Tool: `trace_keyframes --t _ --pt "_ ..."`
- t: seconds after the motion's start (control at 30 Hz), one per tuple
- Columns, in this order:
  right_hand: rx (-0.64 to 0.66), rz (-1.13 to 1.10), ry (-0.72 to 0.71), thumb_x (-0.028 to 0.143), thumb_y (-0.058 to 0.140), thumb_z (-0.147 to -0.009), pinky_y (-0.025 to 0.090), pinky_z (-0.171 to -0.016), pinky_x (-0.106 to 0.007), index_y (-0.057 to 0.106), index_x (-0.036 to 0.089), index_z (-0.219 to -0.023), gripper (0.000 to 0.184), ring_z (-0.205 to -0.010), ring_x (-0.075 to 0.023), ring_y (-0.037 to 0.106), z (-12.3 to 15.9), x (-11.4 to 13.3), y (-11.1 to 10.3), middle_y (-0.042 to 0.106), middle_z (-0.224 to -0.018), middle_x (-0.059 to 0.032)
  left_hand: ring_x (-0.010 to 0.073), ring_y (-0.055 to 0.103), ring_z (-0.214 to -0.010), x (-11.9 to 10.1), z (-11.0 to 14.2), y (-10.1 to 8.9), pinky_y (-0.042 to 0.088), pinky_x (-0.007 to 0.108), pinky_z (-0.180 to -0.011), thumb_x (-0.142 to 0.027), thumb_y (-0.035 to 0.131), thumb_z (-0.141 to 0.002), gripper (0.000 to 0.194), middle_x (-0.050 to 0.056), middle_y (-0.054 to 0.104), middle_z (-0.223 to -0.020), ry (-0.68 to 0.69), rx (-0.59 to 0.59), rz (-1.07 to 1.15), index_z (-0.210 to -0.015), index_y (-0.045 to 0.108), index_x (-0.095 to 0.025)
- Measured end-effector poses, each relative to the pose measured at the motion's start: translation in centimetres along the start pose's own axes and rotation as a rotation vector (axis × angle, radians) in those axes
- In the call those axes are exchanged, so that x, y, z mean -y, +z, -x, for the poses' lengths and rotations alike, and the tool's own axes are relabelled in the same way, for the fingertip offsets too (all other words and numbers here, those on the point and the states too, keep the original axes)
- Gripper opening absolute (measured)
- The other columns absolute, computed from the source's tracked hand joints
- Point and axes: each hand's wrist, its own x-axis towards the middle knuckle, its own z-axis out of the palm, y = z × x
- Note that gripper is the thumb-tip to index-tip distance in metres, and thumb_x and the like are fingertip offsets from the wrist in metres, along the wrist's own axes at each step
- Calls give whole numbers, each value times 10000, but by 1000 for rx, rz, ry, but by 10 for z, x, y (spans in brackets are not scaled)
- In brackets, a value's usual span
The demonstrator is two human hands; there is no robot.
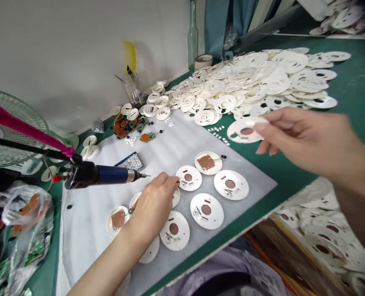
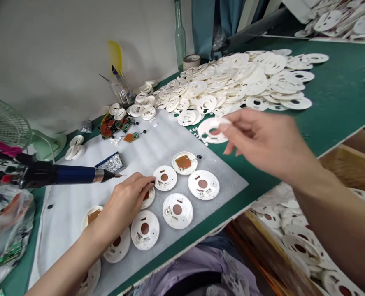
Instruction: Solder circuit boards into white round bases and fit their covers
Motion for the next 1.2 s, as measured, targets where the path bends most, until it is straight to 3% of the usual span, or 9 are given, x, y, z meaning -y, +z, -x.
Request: trace_keyframes --t 0.17,0.3,0.4,0.57,0.7,0.87,0.97,1.1,1.2 --pt "241 -85 42 828 520 -744 468 -504 -200 649 154 -1003 733 -527 -95 549 18 14 9 623 -652 -59 173 684 -737 6 18 -2 600 307 -658 -85 465 -972 185 39 687 -889 137 -64 -25 -992 628 -170" --pt "393 -167 27 791 521 -775 473 -529 -199 638 156 -992 680 -532 -100 557 25 26 18 603 -613 -52 244 717 -929 12 32 -2 636 373 -720 28 343 -935 330 157 709 -1068 399 -31 -260 -1129 587 -82" --pt "422 -178 5 760 517 -800 460 -522 -180 639 156 -979 641 -533 -92 555 27 31 24 598 -607 -48 263 709 -1018 13 34 -5 639 390 -778 19 347 -946 340 183 697 -1139 473 9 -291 -1212 547 -50" --pt "404 -222 14 709 552 -815 473 -514 -160 627 147 -990 593 -533 -81 543 30 30 28 604 -621 -47 250 676 -1071 7 32 -10 626 391 -854 12 488 -897 397 128 667 -1224 323 129 -264 -1262 555 -130" --pt "488 -336 10 672 586 -807 415 -444 -141 615 149 -951 543 -494 -59 481 34 52 43 546 -594 -12 309 688 -1028 -5 32 -7 652 395 -734 66 476 -813 384 195 669 -1189 389 191 -523 -1141 647 -37" --pt "597 -288 -148 583 512 -888 396 -498 -141 652 151 -938 457 -560 -35 487 37 81 65 575 -740 -22 274 729 -933 -6 41 -1 643 310 -648 69 394 -822 483 225 690 -1127 430 57 -640 -1261 591 30" --pt "660 -280 -119 579 507 -885 357 -472 -144 651 140 -926 464 -525 -33 456 38 82 69 529 -659 -11 276 726 -967 -9 45 2 639 308 -676 58 376 -855 471 227 692 -1126 399 11 -647 -1279 579 24" --pt "703 -312 -33 629 528 -848 336 -437 -146 634 126 -949 525 -469 -30 411 38 82 74 497 -593 3 341 676 -1082 -18 38 -2 631 361 -724 37 425 -871 363 255 633 -1243 402 181 -677 -1150 654 2" --pt "685 -326 -33 647 551 -826 362 -450 -139 633 122 -946 545 -481 -32 440 37 84 79 519 -604 -6 278 682 -968 -10 34 -12 617 355 -690 20 464 -885 326 172 653 -1163 303 301 -452 -1147 639 -69"
